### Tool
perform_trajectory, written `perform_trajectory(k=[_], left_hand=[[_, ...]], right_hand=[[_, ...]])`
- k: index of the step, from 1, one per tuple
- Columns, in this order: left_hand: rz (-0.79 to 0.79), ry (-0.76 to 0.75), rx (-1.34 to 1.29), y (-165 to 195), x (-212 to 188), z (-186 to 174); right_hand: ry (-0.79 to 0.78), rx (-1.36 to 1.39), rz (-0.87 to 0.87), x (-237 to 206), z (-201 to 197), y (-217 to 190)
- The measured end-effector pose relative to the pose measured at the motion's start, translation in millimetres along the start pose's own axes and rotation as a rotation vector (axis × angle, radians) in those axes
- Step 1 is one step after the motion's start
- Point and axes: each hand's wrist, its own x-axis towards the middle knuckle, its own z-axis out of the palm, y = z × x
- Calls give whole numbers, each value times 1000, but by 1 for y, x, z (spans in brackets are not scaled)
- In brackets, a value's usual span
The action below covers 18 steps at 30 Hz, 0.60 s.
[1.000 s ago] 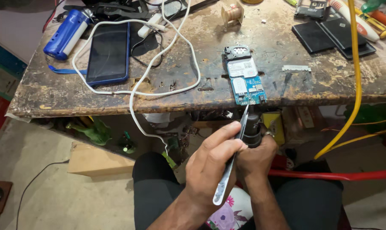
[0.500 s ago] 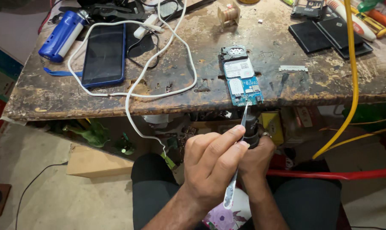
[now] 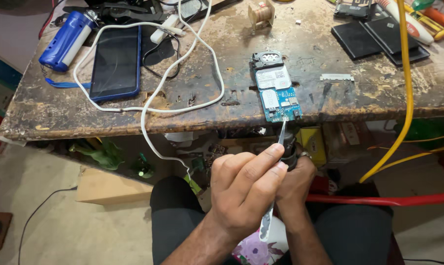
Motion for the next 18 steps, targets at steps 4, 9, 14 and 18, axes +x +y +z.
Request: perform_trajectory(k=[4, 9, 14, 18], left_hand=[[0, 2, 4, -1, 0, -1], [10, 6, 22, 0, 1, -2], [-2, 6, 27, 0, 2, 0], [7, 0, 33, -1, 2, -1]], right_hand=[[-7, -16, 1, 0, 1, -3], [1, -54, -14, -1, 0, -5], [12, -9, -2, -4, 2, -8], [12, -25, -19, -6, 1, -10]])
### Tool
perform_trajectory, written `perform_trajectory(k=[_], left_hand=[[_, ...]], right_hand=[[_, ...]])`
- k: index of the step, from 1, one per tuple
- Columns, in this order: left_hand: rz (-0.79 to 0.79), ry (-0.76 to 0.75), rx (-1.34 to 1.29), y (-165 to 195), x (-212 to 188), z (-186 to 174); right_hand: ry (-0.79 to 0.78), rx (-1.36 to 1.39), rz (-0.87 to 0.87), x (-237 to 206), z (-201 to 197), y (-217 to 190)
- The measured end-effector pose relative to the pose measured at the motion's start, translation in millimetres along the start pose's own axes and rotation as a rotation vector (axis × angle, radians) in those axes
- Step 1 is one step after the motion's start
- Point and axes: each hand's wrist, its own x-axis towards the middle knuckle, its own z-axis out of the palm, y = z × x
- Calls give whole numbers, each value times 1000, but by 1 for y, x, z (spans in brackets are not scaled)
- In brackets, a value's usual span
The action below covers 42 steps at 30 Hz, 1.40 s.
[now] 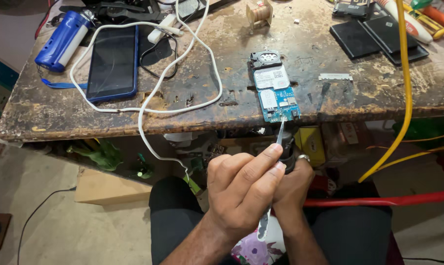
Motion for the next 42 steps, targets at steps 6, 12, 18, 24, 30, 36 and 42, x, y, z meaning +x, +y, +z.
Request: perform_trajectory(k=[6, 12, 18, 24, 30, 36, 42], left_hand=[[17, -2, 21, -2, 0, 1], [21, -1, 47, -2, 0, 2], [29, -8, 48, -6, 0, 4], [40, -13, 67, -7, 1, 4], [37, -10, 67, -6, 1, 6], [53, -12, 77, -8, 1, 5], [59, -15, 77, -9, 0, 5]], right_hand=[[9, -10, -30, -2, 2, 5], [-6, -36, 22, -3, 0, 10], [-2, -8, -5, -3, 0, 7], [-8, -23, -16, -1, 0, 4], [-21, 4, -32, -1, 0, 9], [-19, -20, 27, 0, 2, 14], [-19, 2, 9, -1, 1, 15]])
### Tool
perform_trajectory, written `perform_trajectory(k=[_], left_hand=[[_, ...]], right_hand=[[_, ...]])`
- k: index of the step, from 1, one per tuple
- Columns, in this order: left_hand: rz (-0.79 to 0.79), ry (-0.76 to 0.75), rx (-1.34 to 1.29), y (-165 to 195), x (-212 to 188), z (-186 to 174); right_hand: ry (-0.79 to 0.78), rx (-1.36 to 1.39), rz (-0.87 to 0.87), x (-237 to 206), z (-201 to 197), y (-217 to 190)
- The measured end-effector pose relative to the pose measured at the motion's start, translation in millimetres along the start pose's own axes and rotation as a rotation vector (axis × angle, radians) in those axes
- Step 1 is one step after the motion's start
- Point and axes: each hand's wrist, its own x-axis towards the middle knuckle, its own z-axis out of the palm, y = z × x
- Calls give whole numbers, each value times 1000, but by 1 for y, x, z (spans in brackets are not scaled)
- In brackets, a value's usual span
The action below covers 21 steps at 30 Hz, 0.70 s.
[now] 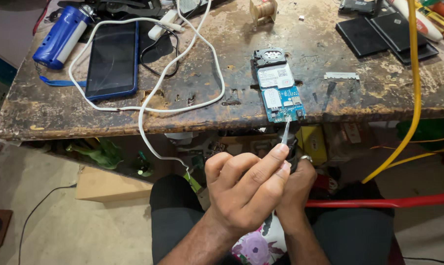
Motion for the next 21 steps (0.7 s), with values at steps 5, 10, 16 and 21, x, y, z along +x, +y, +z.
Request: perform_trajectory(k=[5, 10, 16, 21], left_hand=[[-6, 4, 0, 0, 0, 0], [-3, 6, 1, 0, 0, 1], [-11, 13, -9, 0, 0, 0], [-21, 14, -23, 0, 0, -1]], right_hand=[[13, -2, -43, 1, 1, -1], [3, 12, -24, 0, 0, -5], [-2, 5, -21, 0, 0, -10], [-10, -4, -1, 1, 1, -6]])
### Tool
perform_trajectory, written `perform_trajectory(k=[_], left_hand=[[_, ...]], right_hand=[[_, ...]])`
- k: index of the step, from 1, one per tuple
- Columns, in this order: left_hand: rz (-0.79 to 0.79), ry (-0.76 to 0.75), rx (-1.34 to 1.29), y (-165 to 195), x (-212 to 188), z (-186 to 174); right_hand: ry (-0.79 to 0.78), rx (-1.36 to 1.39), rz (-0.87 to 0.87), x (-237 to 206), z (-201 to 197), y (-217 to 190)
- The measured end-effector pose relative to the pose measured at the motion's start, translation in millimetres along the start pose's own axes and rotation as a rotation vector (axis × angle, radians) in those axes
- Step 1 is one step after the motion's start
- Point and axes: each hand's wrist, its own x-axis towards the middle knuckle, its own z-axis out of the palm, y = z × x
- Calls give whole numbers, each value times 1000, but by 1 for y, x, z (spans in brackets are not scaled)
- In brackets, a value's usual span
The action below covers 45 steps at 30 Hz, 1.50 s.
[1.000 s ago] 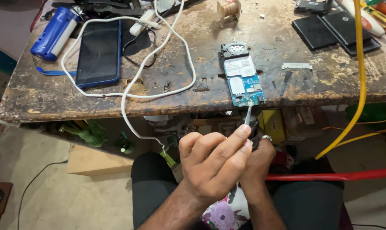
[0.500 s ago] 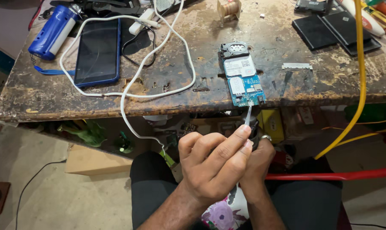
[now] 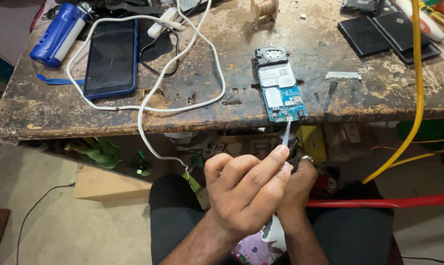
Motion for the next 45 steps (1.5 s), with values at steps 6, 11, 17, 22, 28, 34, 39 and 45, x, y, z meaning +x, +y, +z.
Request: perform_trajectory(k=[6, 11, 17, 22, 28, 34, 39, 45], left_hand=[[-16, 1, -1, 1, 0, 0], [-19, 8, -11, -3, -1, 1], [0, 31, -22, -7, 1, 1], [-1, 44, -57, -13, 3, -2], [-1, 85, -111, -24, 3, -4], [17, 108, -130, -36, 3, -6], [19, 123, -160, -45, 5, -12], [52, 131, -184, -58, 9, -18]], right_hand=[[11, -16, -8, 0, 1, 3], [21, 0, -53, 1, 3, 3], [9, 37, -30, 0, 2, -2], [11, -10, -33, -2, 0, -10], [-1, 208, 176, -16, -22, -29], [28, -522, -722, -2, -102, -44], [-257, 620, -33, 35, -204, -18], [-248, 539, 21, 58, -258, 11]])
